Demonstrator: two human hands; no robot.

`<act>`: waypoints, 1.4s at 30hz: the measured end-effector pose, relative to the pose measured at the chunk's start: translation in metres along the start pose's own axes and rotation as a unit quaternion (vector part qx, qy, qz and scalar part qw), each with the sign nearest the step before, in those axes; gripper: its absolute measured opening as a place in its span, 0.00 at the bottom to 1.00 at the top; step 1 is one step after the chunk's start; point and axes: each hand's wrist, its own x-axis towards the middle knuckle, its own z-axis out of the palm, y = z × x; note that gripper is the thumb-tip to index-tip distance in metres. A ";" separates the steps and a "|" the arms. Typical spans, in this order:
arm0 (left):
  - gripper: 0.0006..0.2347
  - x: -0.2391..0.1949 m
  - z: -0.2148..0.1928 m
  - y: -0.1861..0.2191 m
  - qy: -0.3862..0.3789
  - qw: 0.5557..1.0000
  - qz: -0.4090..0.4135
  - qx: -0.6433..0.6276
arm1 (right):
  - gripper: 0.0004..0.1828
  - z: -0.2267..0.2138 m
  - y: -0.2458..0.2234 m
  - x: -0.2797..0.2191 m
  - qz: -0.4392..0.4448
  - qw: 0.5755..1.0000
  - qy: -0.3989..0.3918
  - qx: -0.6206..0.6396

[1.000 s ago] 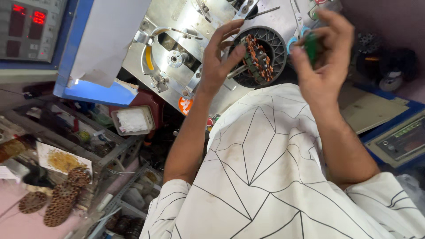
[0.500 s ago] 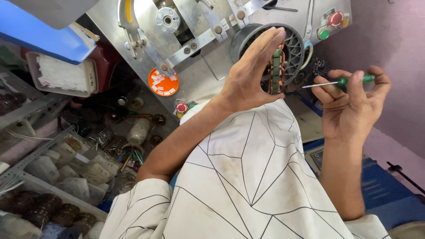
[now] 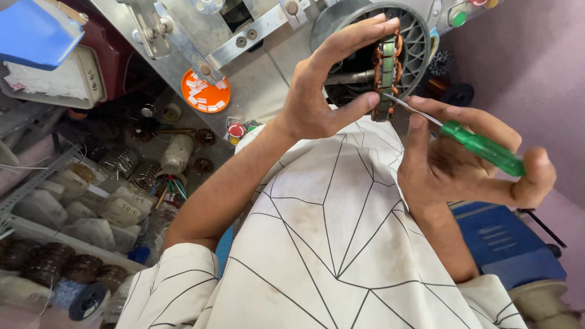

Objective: The person handles a stator core by hand, uses scissors to cut a wire, and uses a screwdriver to manipulate or align wires within the stator slots.

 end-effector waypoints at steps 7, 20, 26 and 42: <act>0.29 -0.001 0.022 0.000 0.069 0.998 0.002 0.000 | 0.47 0.022 0.003 0.017 -0.154 0.988 0.016 0.028; 0.25 0.004 0.029 0.002 0.109 0.989 -0.042 -0.092 | 0.51 0.006 0.003 0.015 -0.106 0.994 0.013 0.001; 0.24 0.004 0.029 0.003 0.113 0.988 -0.047 -0.091 | 0.54 0.006 0.011 0.018 -0.137 0.990 0.042 0.004; 0.23 0.011 0.002 0.004 0.019 0.980 -0.131 -0.152 | 0.55 0.020 0.017 0.028 -0.004 0.999 0.038 0.033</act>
